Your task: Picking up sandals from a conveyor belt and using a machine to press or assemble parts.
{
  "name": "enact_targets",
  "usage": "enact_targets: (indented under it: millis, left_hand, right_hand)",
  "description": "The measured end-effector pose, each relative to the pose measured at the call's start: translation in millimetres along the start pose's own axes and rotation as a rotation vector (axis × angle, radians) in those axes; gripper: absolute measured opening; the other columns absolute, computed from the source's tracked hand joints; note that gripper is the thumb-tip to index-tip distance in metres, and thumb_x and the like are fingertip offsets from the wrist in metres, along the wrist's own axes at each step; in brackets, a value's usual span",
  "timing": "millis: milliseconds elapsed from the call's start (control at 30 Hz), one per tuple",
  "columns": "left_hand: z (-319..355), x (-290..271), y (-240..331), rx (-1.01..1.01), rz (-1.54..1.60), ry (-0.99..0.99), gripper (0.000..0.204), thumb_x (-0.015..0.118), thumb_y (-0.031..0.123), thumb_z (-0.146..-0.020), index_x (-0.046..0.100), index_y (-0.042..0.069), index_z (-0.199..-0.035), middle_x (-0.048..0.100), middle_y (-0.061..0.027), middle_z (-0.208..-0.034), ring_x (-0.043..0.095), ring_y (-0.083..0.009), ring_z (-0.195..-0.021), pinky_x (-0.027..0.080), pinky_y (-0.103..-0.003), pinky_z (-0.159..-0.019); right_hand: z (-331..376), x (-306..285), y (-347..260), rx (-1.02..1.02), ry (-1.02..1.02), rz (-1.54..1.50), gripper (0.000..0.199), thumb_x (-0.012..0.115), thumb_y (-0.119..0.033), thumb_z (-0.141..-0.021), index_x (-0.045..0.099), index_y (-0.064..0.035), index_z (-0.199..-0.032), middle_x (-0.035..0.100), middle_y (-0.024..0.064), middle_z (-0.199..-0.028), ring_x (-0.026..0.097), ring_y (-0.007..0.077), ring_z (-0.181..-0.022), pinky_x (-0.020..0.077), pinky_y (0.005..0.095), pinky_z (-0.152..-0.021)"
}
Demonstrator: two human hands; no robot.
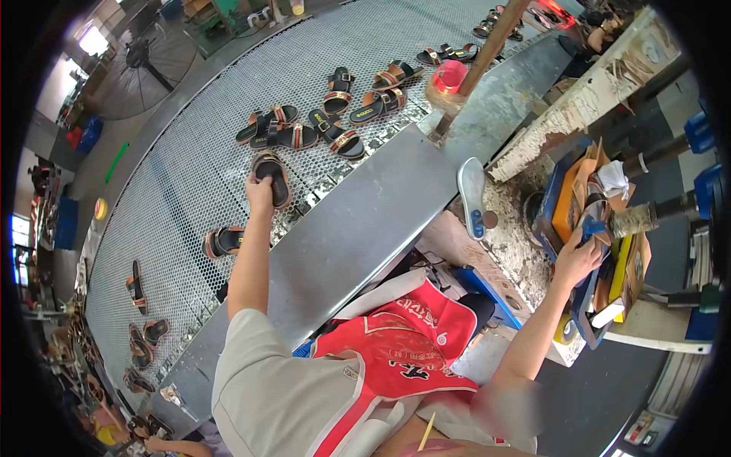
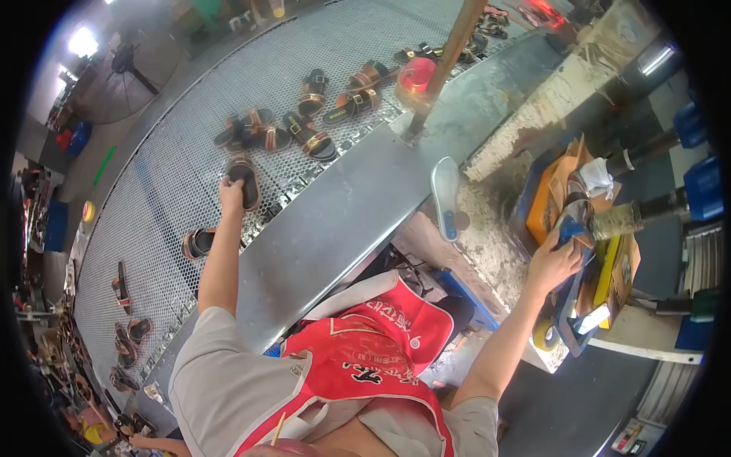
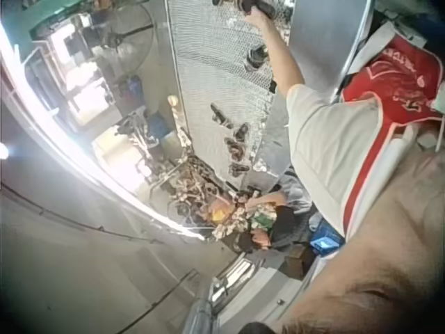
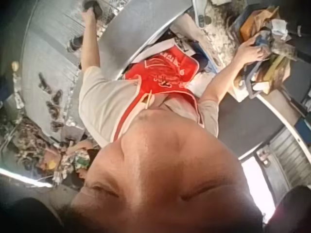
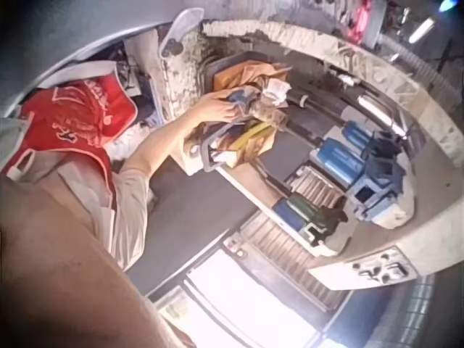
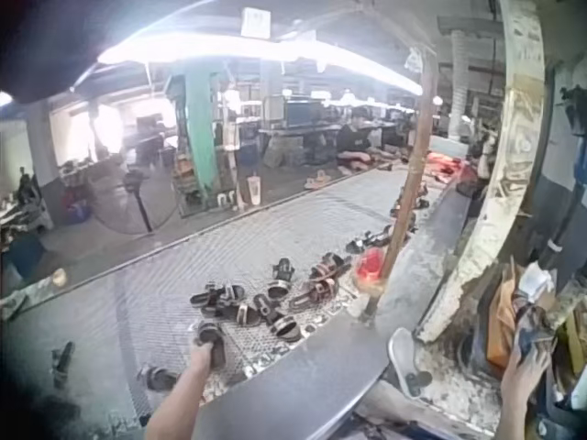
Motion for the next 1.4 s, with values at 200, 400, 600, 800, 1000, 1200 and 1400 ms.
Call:
enact_targets:
  millis: [200, 400, 600, 800, 1000, 1200, 1400]
  left_hand:
    - [-19, -8, 113, 0.268, -0.162, 0.254, 0.081, 0.075, 0.014, -0.090, 0.032, 0.003, -0.158, 0.070, -0.0268, -0.117, 0.071, -0.0368, -0.104, 0.055, -0.044, -0.090]
    - [-55, 86, 110, 0.218, -0.478, 0.127, 0.073, 0.075, 0.023, -0.091, 0.045, 0.005, -0.155, 0.068, -0.0246, -0.131, 0.066, -0.0442, -0.119, 0.052, -0.054, -0.100]
    - [-71, 100, 128, 0.405, -0.354, 0.137, 0.061, 0.072, 0.018, -0.095, 0.049, 0.001, -0.149, 0.066, -0.0214, -0.139, 0.065, -0.0400, -0.124, 0.049, -0.046, -0.107]
    - [13, 113, 150, 0.334, 0.382, 0.110, 0.061, 0.064, 0.007, -0.101, 0.037, 0.004, -0.157, 0.056, -0.0182, -0.147, 0.057, -0.0342, -0.135, 0.046, -0.044, -0.112]
    - [74, 146, 116, 0.096, 0.746, -0.164, 0.038, 0.062, 0.000, -0.103, 0.049, -0.003, -0.139, 0.064, -0.0159, -0.132, 0.067, -0.0267, -0.113, 0.055, -0.040, -0.097]
    - [219, 249, 130, -0.243, 1.118, -0.598, 0.039, 0.057, 0.002, -0.105, 0.049, 0.004, -0.143, 0.064, -0.0176, -0.128, 0.070, -0.0340, -0.107, 0.061, -0.047, -0.094]
    - [343, 283, 141, -0.504, 1.097, -0.929, 0.035, 0.059, 0.019, -0.106, 0.055, 0.004, -0.137, 0.066, -0.0166, -0.125, 0.069, -0.0303, -0.111, 0.059, -0.044, -0.095]
  right_hand:
    - [-12, 1, 6, 0.017, 0.041, 0.026, 0.052, 0.065, -0.040, -0.101, 0.072, 0.0080, -0.118, 0.069, 0.0253, -0.124, 0.058, 0.0447, -0.123, 0.0412, 0.0552, -0.109]
    - [-22, 6, -2, 0.019, 0.009, 0.007, 0.050, 0.064, -0.035, -0.101, 0.068, 0.0099, -0.123, 0.066, 0.0254, -0.126, 0.054, 0.0475, -0.129, 0.0375, 0.0615, -0.111]
    - [-37, 3, -15, 0.083, 0.038, -0.143, 0.047, 0.070, -0.032, -0.096, 0.068, 0.0095, -0.118, 0.064, 0.0236, -0.128, 0.050, 0.0476, -0.133, 0.0340, 0.0655, -0.113]
    - [-42, -3, -1, 0.157, 0.006, -0.113, 0.051, 0.072, -0.034, -0.094, 0.066, 0.0089, -0.121, 0.060, 0.0234, -0.134, 0.048, 0.0499, -0.134, 0.0316, 0.0667, -0.116]
    - [-33, 27, 3, 0.279, -0.056, -0.115, 0.067, 0.087, -0.041, -0.078, 0.058, 0.0064, -0.116, 0.061, 0.0232, -0.115, 0.058, 0.0439, -0.111, 0.0426, 0.0539, -0.102]
    - [-42, 67, 16, 0.407, 0.003, -0.208, 0.059, 0.088, -0.026, -0.074, 0.053, 0.0029, -0.112, 0.059, 0.0237, -0.114, 0.059, 0.0442, -0.108, 0.0494, 0.0489, -0.096]
    - [-36, 14, 19, 0.331, 0.087, -0.355, 0.057, 0.083, -0.013, -0.074, 0.054, 0.0062, -0.119, 0.060, 0.0258, -0.114, 0.059, 0.0473, -0.102, 0.0505, 0.0527, -0.090]
Point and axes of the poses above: each hand's wrist, its own z-axis away from the middle knuckle, its own x-axis out of the palm, y = z × x, the point moved 10 cm from there along -z, towards the middle knuckle
